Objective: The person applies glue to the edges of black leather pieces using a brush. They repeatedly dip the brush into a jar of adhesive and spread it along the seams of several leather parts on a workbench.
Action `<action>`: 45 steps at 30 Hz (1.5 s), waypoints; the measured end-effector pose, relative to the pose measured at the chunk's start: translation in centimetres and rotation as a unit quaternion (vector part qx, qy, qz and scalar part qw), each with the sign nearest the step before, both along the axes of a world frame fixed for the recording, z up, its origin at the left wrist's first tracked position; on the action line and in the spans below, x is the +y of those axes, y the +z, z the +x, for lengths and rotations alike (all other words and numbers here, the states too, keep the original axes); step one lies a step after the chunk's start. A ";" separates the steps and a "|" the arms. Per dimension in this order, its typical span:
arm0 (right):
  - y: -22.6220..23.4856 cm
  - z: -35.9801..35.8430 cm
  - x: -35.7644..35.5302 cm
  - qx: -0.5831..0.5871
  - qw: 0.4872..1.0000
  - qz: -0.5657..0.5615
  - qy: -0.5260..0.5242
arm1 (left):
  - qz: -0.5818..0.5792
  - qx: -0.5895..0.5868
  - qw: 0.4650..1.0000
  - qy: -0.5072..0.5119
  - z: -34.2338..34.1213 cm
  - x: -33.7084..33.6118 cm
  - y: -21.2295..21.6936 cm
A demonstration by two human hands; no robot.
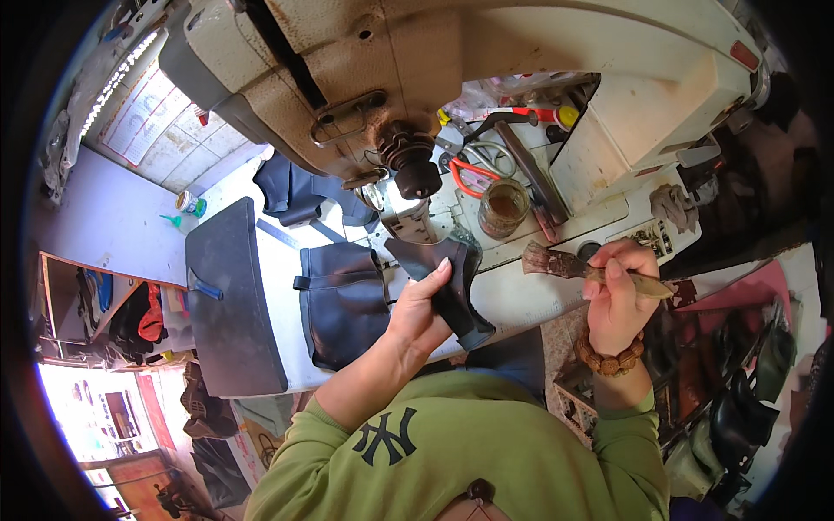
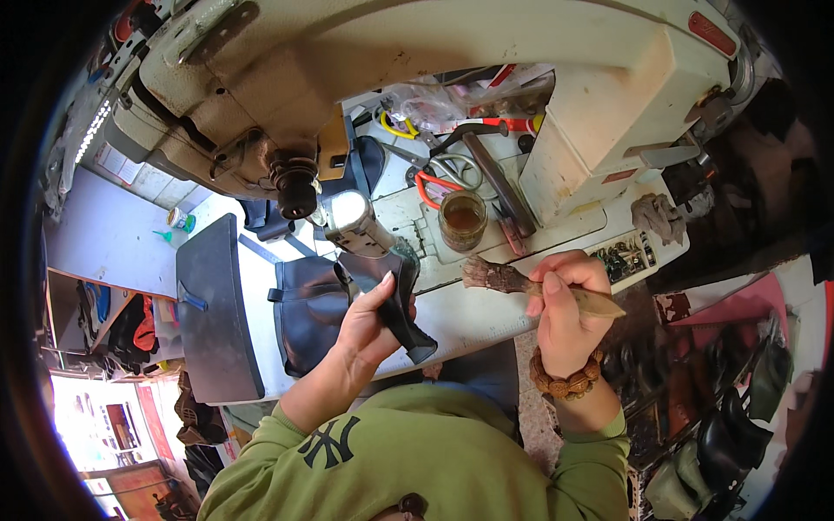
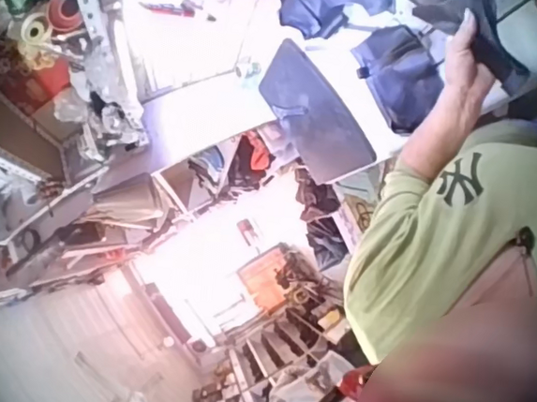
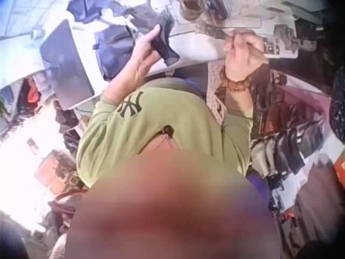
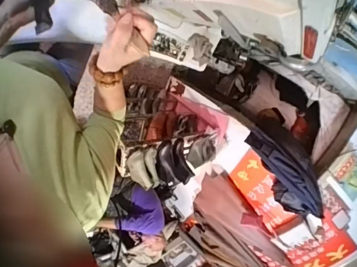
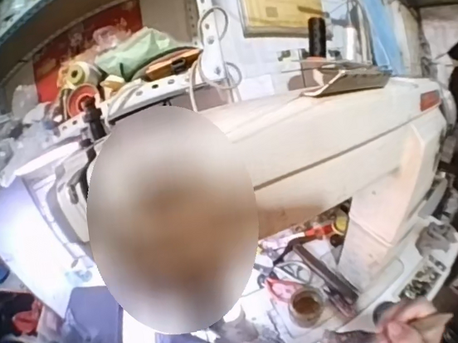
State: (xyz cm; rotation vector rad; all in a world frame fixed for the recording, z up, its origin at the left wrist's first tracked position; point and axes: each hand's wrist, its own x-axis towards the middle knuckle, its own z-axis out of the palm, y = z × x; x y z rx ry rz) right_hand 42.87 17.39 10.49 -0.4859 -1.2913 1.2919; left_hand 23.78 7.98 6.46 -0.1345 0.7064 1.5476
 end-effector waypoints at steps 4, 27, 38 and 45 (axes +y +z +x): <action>-0.4 -0.3 -1.5 0.017 0.999 0.014 0.029 | -0.006 -0.034 0.999 -0.034 0.1 0.1 -0.4; 0.8 -1.0 -0.3 -0.085 0.988 -0.033 0.127 | 0.089 0.121 0.988 -0.025 0.4 -0.7 -1.3; -0.2 -1.9 0.1 0.020 0.989 -0.115 0.085 | 0.090 0.087 0.992 -0.017 0.4 -0.4 -2.5; -0.5 -1.1 -1.4 -0.014 0.993 -0.072 0.096 | 0.106 0.035 0.993 -0.049 -0.2 -0.2 -2.0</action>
